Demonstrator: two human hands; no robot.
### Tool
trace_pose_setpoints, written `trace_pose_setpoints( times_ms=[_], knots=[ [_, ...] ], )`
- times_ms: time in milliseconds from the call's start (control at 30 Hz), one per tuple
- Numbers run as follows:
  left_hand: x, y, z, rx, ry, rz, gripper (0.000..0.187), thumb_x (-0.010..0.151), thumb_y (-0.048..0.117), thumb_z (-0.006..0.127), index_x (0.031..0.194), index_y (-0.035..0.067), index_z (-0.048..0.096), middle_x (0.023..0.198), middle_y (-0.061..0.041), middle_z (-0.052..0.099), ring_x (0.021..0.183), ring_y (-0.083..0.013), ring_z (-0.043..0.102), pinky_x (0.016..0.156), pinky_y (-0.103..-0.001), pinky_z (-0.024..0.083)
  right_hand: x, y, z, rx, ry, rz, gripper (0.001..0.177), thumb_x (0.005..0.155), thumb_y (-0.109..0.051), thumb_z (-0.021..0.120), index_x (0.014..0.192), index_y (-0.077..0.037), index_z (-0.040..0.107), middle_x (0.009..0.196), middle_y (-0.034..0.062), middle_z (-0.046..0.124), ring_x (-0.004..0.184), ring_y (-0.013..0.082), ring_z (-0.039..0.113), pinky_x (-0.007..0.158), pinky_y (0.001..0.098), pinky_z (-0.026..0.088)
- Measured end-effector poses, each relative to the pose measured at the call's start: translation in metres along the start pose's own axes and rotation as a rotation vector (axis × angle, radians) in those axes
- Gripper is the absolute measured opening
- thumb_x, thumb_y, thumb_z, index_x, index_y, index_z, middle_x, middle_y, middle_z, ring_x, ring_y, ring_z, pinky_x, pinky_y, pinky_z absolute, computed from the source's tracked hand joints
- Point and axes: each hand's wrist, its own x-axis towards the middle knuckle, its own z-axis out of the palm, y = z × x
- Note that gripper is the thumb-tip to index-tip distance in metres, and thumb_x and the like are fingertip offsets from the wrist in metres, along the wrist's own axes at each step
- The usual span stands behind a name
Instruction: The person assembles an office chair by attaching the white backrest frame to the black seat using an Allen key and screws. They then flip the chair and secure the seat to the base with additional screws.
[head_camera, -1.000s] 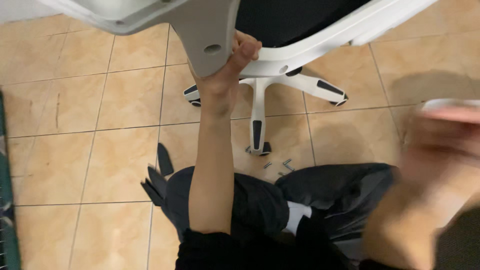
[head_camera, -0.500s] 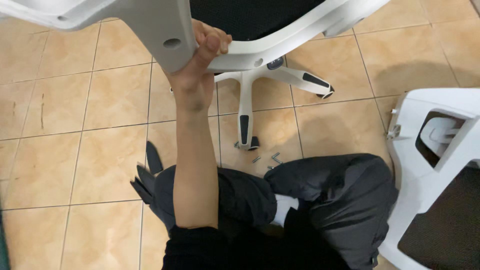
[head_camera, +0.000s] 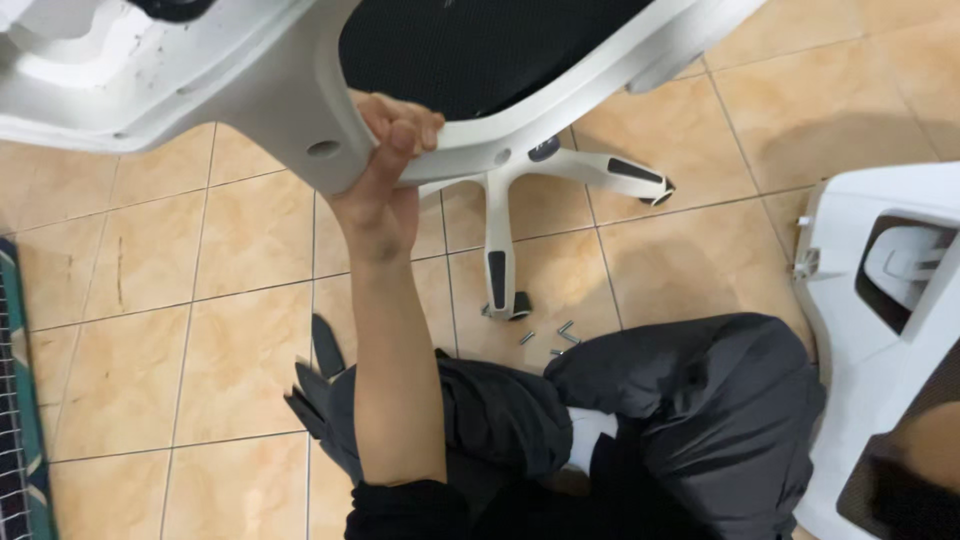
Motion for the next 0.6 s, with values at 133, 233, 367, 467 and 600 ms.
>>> trace_pose_setpoints(
  times_ms=[133,233,367,467,600],
  knots=[
    [-0.007,0.001,-0.003,0.045,0.036,0.000,0.018,0.099,0.007,0.075,0.107,0.010,0.059,0.082,-0.009,0.064,0.083,-0.0216,0.067,0.091,-0.044,0.057,0.013,0.005,0.012,0.065,-0.010,-0.007,0.033,0.110,-0.031,0.053,0.124,-0.006,0.068,0.083,-0.0041,0.050,0.074,0.0068,0.045,0.066,0.0242,0.037],
    [-0.005,-0.006,0.000,-0.078,0.085,0.000,0.020,0.097,0.009,0.075,0.109,0.009,0.059,0.081,-0.006,0.062,0.079,-0.0188,0.063,0.090,-0.040,0.055,0.031,0.009,0.015,0.165,0.010,-0.024,0.034,0.111,-0.033,0.053,0.126,-0.006,0.068,0.081,-0.0053,0.048,0.073,0.0059,0.042,0.064,0.0236,0.036],
    [0.006,-0.006,-0.003,-0.108,0.207,-0.047,0.013,0.096,0.018,0.071,0.097,0.011,0.060,0.077,-0.004,0.059,0.074,-0.0176,0.062,0.084,-0.040,0.056,0.037,0.010,0.090,0.352,0.065,-0.093,0.035,0.114,-0.032,0.055,0.127,-0.004,0.072,0.081,-0.0052,0.046,0.073,0.0068,0.042,0.068,0.0235,0.037],
    [0.009,-0.006,-0.004,-0.060,0.309,-0.091,0.020,0.101,0.018,0.069,0.086,0.010,0.060,0.069,-0.004,0.055,0.069,-0.0171,0.058,0.080,-0.039,0.053,0.049,0.021,0.132,0.482,0.162,-0.178,0.021,0.107,-0.012,0.065,0.117,0.003,0.075,0.098,0.0008,0.066,0.085,0.0093,0.059,0.074,0.0240,0.048],
    [0.013,-0.007,-0.001,-0.015,0.321,-0.067,0.018,0.098,0.018,0.068,0.084,0.010,0.061,0.067,-0.004,0.054,0.066,-0.0169,0.057,0.079,-0.038,0.053,0.062,0.013,0.151,0.419,0.204,-0.167,0.016,0.099,-0.006,0.069,0.111,0.004,0.075,0.095,0.0057,0.078,0.084,0.0100,0.073,0.074,0.0233,0.058]
  ],
)
